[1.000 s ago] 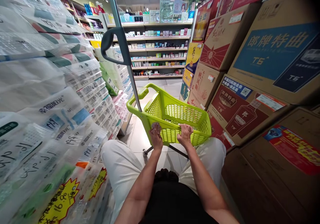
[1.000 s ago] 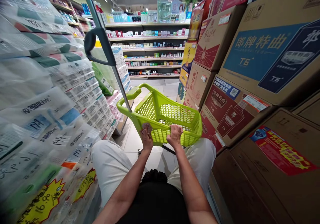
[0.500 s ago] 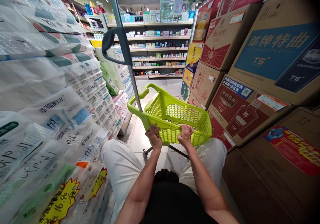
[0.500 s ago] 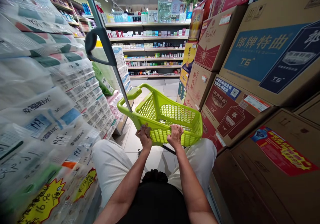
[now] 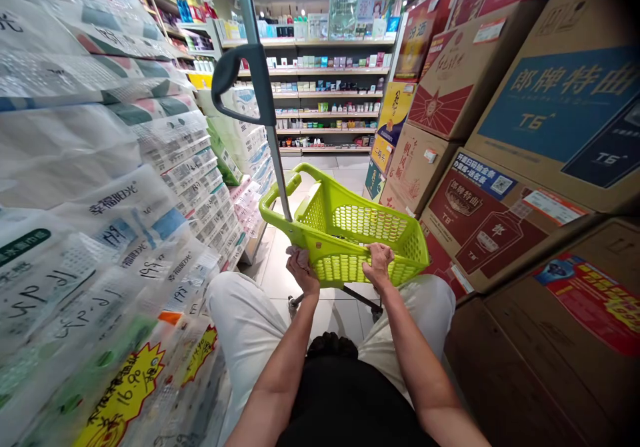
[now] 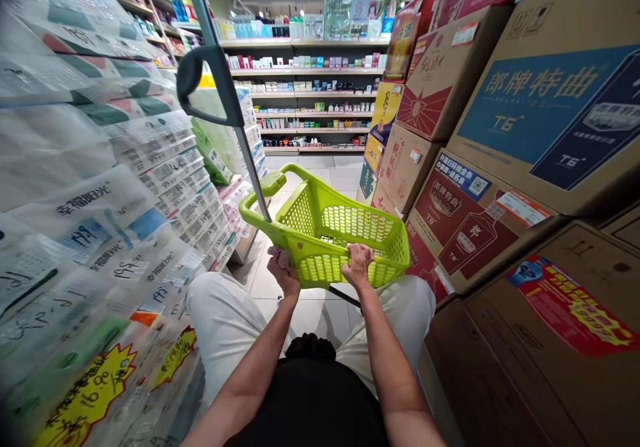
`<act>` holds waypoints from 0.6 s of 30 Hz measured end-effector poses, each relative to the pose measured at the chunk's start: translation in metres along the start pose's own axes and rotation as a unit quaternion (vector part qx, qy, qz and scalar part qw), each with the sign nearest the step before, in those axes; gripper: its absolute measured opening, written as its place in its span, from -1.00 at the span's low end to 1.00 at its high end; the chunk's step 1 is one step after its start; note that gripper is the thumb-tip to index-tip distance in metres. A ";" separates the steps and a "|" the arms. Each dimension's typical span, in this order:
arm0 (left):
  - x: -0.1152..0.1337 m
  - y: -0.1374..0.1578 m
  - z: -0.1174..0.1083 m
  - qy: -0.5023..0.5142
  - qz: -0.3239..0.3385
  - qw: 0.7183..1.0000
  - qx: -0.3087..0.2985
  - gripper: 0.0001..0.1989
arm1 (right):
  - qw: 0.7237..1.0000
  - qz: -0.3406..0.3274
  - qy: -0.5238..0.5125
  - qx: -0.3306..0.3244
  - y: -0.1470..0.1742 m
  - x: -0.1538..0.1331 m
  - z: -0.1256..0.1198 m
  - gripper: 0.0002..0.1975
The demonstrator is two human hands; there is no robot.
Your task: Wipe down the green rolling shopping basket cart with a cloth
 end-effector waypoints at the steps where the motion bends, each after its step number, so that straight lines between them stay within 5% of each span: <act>1: -0.001 0.002 -0.001 0.003 -0.007 1.000 0.004 -0.61 | 1.000 0.001 0.006 -0.002 -0.004 0.004 -0.002 -0.56; 5: 0.029 -0.024 0.001 -0.006 0.013 1.000 -0.008 -0.61 | 0.995 -0.029 0.080 -0.045 -0.027 0.000 0.000 -0.63; 10: 0.068 -0.059 0.007 -0.011 0.053 0.998 -0.026 -0.59 | 0.979 -0.105 0.084 -0.152 -0.041 -0.063 0.033 -0.67; 18: -0.020 -0.008 0.003 -0.018 -0.125 0.988 -0.093 -0.71 | 0.991 -0.101 0.059 -0.062 -0.027 -0.092 0.038 -0.63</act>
Point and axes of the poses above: each hand's wrist, its own y-axis away from the middle knuckle, its own z-axis out of the palm, x = y × z, the point moved 10 cm from there along -y, towards the middle knuckle, and after that the axes turned 7 degrees about z, right-handed, at the moved point
